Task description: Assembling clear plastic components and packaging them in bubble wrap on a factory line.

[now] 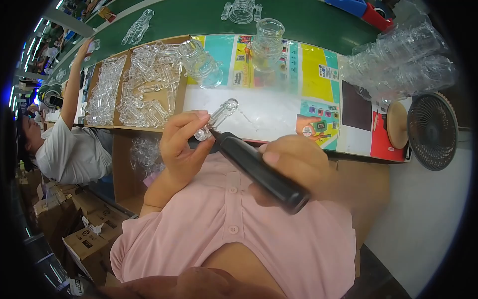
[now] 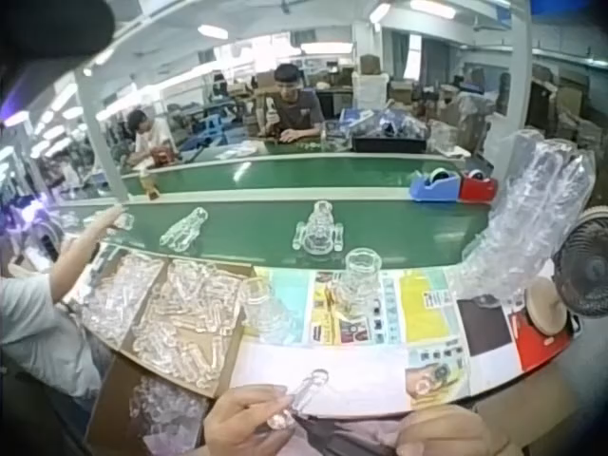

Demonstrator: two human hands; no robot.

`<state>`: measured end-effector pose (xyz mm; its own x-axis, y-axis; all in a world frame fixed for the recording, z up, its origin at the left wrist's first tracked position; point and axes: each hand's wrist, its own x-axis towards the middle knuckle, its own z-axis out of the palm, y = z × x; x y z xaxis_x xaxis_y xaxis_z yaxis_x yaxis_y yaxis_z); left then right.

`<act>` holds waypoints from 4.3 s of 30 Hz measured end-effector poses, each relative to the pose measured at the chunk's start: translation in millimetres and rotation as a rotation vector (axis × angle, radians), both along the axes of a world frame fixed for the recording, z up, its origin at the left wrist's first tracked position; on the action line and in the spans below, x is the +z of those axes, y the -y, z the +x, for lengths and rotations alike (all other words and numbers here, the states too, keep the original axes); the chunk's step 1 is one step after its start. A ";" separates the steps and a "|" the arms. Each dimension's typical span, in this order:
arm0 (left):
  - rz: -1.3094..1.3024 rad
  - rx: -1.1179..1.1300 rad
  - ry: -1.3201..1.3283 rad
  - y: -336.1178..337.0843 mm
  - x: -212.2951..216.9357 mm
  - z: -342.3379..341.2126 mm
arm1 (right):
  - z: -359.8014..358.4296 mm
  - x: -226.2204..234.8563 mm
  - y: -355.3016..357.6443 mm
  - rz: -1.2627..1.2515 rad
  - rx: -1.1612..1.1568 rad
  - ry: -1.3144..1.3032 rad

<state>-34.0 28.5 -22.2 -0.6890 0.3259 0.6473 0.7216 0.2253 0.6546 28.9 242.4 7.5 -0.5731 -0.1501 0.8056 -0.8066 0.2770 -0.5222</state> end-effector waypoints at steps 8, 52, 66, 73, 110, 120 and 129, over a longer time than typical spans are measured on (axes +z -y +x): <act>0.022 -0.103 0.313 5.9 -5.3 7.2 | 0.3 0.2 9.1 0.130 -0.118 -0.233; 0.254 -0.048 0.700 -33.8 -89.0 -51.3 | -56.8 -72.6 -16.2 -1.567 0.099 0.803; -0.312 0.219 -0.011 5.0 -90.6 -52.5 | -43.3 -82.1 -28.9 -1.651 0.201 0.812; -0.698 0.767 0.192 129.7 -87.7 -98.9 | -48.8 -85.6 -19.7 -1.629 0.208 0.907; 0.573 -0.309 0.447 -1.6 -17.8 9.7 | -15.9 2.3 10.9 -0.272 -0.211 0.315; 0.526 -0.261 0.364 -0.4 -17.4 12.1 | -14.7 -4.8 5.1 -0.137 0.017 0.037; 0.425 -0.223 0.291 1.9 -17.4 10.5 | -18.1 -0.2 15.7 -0.388 -0.123 0.289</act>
<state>-23.5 26.6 -39.6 -0.8034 0.2361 0.5465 0.4972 -0.2389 0.8341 10.8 226.7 7.3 -0.7760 0.2120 0.5940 -0.5870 0.1019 -0.8032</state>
